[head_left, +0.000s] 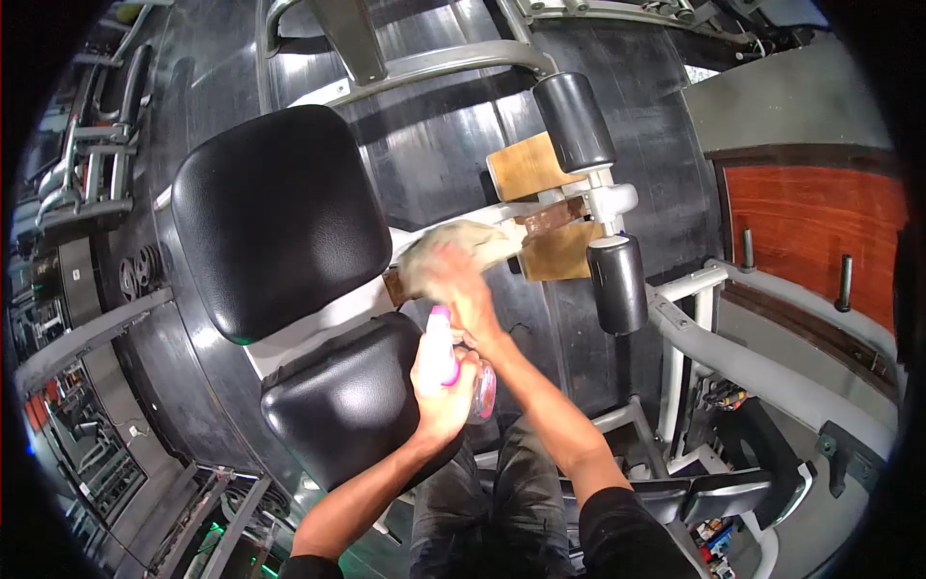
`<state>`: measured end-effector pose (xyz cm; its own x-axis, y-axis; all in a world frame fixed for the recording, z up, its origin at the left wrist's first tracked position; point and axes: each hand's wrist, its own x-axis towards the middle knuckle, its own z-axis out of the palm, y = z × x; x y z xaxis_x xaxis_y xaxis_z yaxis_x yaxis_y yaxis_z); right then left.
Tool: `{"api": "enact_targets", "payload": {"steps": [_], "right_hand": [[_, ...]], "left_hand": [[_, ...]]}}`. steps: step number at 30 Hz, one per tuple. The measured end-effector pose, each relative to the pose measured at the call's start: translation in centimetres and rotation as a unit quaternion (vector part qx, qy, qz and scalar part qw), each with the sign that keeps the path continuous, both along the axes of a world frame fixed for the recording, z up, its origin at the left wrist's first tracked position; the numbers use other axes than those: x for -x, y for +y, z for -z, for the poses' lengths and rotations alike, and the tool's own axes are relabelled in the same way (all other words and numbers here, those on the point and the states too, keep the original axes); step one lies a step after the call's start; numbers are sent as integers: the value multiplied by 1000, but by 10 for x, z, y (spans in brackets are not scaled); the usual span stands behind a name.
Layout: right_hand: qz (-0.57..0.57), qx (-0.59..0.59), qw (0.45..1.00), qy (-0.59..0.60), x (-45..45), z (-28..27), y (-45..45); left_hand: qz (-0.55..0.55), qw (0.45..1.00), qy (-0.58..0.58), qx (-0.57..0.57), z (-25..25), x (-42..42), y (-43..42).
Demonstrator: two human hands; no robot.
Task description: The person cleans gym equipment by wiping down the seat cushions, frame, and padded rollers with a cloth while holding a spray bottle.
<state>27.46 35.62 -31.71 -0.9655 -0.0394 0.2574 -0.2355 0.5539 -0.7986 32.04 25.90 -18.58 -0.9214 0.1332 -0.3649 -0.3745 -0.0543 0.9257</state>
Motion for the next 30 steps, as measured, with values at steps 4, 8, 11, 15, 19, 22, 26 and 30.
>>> {"api": "enact_targets", "payload": {"steps": [4, 8, 11, 15, 19, 22, 26, 30], "right_hand": [[-91, -14, 996, 20, -9, 6, 24], [165, -46, 981, -87, -19, 65, 66], [426, 134, 877, -179, -6, 82, 41], [580, 377, 696, -194, 19, 91, 17], [543, 588, 512, -312, 9, 47, 8], [381, 605, 533, -453, -11, 12, -9], [-141, 804, 315, -484, -26, 11, 29], [-12, 788, 307, -534, -6, 8, 37]], "left_hand": [[-21, 999, -24, -7, -5, 0, 5], [-39, 998, -47, -27, -5, -4, 8], [-20, 999, -36, -21, -4, -9, 10], [-8, 999, -31, -19, -6, -7, 10], [-18, 1000, -24, -5, -9, -7, 11], [3, 999, -31, 40, -4, -15, 5], [-45, 983, -140, -111, -16, -12, 14], [45, 997, -13, -57, -16, -17, 16]]}}
